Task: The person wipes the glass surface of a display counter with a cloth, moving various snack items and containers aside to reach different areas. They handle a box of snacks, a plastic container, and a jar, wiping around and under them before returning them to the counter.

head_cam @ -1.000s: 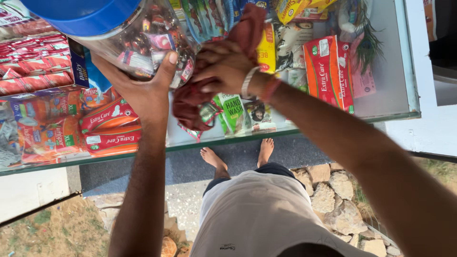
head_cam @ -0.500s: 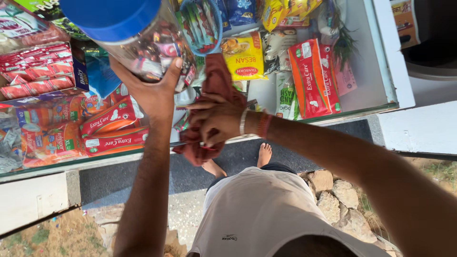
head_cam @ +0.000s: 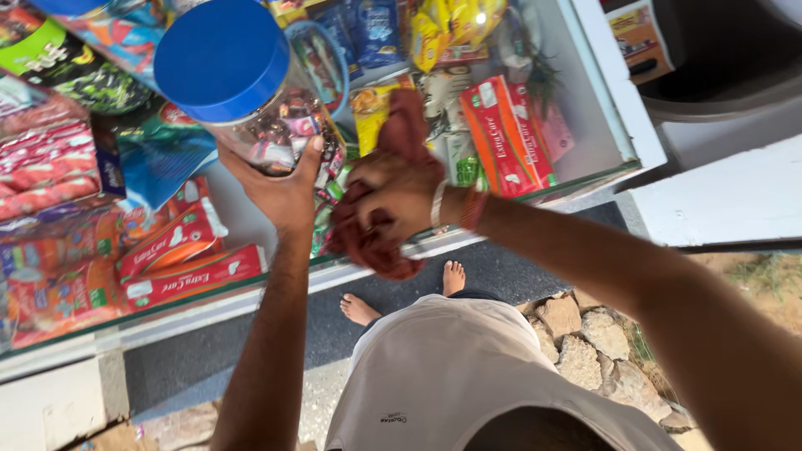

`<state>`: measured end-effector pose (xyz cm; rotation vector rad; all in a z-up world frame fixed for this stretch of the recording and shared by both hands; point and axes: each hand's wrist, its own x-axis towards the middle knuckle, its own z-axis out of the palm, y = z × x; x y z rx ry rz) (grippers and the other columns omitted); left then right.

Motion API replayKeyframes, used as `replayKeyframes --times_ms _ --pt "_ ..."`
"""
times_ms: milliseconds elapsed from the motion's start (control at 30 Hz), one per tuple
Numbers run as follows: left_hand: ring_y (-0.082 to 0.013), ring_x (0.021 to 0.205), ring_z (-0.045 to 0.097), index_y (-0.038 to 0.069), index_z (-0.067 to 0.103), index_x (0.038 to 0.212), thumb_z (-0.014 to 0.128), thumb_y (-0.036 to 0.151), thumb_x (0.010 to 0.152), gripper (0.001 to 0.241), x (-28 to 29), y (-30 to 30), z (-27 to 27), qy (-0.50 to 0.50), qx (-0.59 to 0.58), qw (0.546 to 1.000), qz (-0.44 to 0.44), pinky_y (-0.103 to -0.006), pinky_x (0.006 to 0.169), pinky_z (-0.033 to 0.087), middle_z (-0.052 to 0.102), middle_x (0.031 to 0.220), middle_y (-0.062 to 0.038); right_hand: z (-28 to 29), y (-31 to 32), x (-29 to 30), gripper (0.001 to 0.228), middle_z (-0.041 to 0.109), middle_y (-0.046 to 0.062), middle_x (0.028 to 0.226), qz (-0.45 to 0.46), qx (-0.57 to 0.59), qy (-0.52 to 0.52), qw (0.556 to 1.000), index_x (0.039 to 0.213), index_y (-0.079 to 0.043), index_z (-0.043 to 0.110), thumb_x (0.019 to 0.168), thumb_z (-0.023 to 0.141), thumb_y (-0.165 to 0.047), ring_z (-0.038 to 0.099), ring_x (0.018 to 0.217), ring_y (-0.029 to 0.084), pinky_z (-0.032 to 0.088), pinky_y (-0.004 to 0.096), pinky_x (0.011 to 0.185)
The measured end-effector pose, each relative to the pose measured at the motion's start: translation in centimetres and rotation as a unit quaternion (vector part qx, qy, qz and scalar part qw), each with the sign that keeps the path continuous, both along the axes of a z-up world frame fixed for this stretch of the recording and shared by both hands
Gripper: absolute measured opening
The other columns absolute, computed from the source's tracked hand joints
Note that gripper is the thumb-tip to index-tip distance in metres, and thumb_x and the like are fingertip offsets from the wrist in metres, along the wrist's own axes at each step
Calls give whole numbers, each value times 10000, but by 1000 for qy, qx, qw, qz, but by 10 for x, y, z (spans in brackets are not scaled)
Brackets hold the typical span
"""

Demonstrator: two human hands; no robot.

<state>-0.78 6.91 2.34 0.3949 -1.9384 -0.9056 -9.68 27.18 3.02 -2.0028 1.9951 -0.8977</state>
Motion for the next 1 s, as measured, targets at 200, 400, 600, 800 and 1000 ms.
replayKeyframes --times_ms 200,400,600,800,1000 --pt "-327 1519 436 -73 219 1614 1021 148 864 1120 -15 1 6 51 83 992 -76 -424 1321 351 400 1614 -235 -19 -9 -21 339 500 149 1395 -61 -15 123 990 970 -210 676 702 826 -353 355 1429 429 249 653 1178" --pt "-319 1509 421 -82 161 1613 1010 137 858 1157 -24 18 14 64 118 985 -109 -415 1303 328 371 1623 -242 -25 63 -94 451 482 124 1444 -178 68 179 965 1192 -280 665 769 732 -421 287 1482 398 239 706 1108" --pt "-311 1474 457 -54 230 1602 1012 135 839 1110 -24 41 18 76 107 981 -145 -408 1288 355 435 1575 -229 -6 138 -96 480 538 124 1386 -212 126 197 949 1186 -252 673 724 754 -354 443 1366 378 365 575 1145" --pt "-286 1426 444 -41 215 1616 988 136 862 1094 -30 50 20 95 148 967 -184 -391 1249 350 407 1587 -212 11 89 -41 358 657 -12 1382 -170 85 -11 982 1138 -296 734 781 713 -303 584 1363 239 478 407 1153" --pt "-280 1470 396 -32 176 1639 983 152 910 1103 -56 54 20 93 136 961 -224 -402 1284 305 355 1589 -203 -2 47 22 328 563 107 1478 -93 -57 91 990 1108 -241 768 790 776 -321 401 1458 352 299 589 1205"
